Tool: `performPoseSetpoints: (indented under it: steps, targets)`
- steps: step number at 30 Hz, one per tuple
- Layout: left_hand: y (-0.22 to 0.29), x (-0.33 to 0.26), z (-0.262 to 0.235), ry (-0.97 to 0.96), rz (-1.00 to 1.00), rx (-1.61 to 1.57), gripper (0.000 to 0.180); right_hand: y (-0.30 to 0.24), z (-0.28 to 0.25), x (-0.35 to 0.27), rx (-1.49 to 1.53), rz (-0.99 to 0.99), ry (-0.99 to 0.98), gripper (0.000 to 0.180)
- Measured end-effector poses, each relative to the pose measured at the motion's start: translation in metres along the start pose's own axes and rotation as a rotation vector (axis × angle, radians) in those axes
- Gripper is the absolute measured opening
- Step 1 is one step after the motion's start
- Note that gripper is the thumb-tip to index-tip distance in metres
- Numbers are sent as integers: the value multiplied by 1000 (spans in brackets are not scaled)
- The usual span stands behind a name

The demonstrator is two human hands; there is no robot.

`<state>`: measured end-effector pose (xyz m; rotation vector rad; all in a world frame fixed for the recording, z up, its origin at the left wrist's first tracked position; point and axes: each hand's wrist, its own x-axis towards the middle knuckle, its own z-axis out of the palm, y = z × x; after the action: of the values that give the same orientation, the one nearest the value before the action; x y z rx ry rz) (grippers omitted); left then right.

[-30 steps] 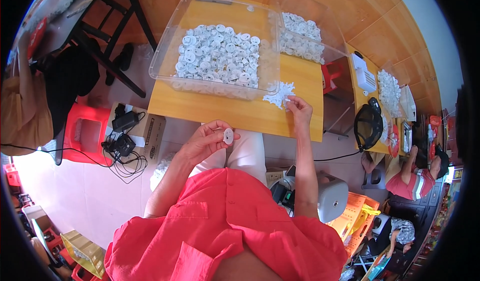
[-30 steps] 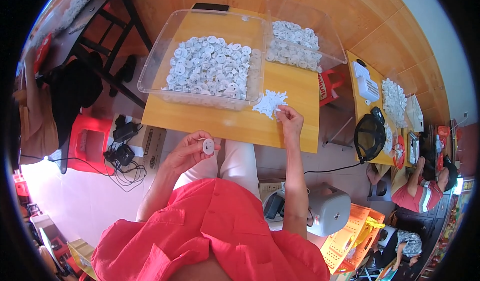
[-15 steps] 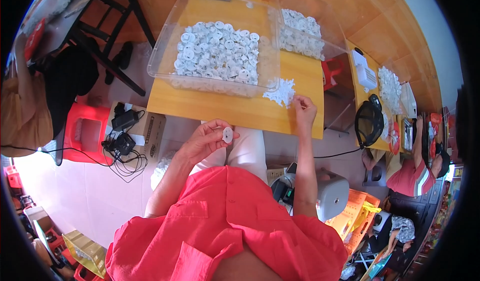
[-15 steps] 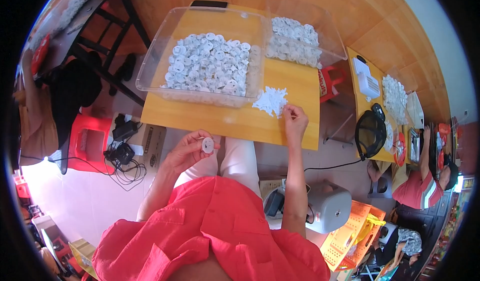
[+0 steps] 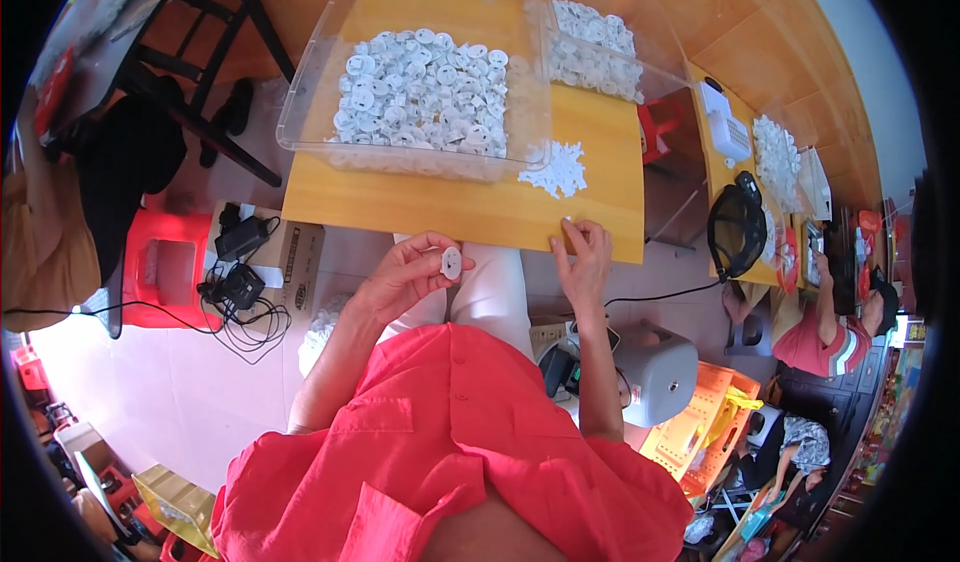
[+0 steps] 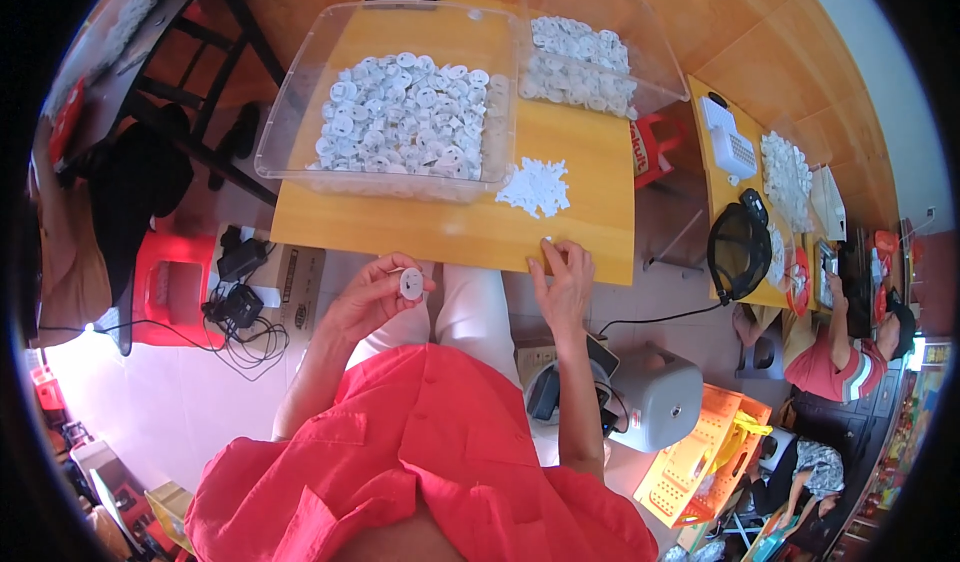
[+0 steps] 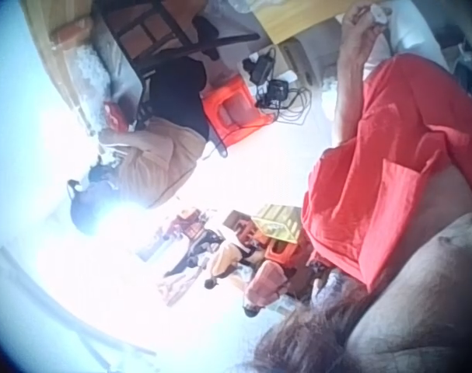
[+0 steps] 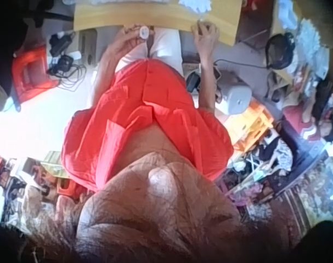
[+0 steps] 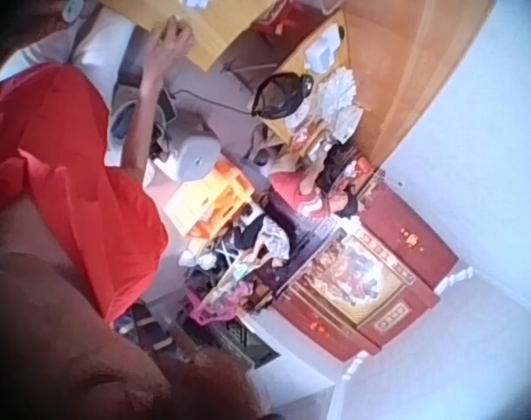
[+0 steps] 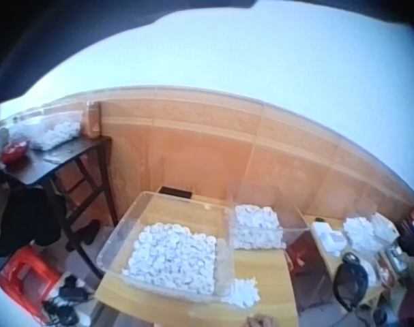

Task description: Sorting and inspecting small white plastic components at a workshop table.

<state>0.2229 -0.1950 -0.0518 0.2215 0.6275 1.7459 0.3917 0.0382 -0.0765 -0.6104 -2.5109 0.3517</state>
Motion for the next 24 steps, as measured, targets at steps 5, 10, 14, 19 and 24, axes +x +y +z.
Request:
performPoseSetpoints:
  steps: [5,10,14,19,24]
  targets:
    - [1,3,0,-24,-12,-5,20,3,3,-8,115,82,43,38]
    - [1,3,0,-11,-4,-5,21,-2,-1,-4,65,69,-9,43]
    - [1,0,4,23,18,3,21,-15,-6,-2,-83,-91,-49,41]
    - [3,6,10,-65,-8,-55,21,-9,12,-22,-35,-189,21,26]
    - [2,7,15,-105,-3,-72,23,-19,13,-24,98,-123,67,13]
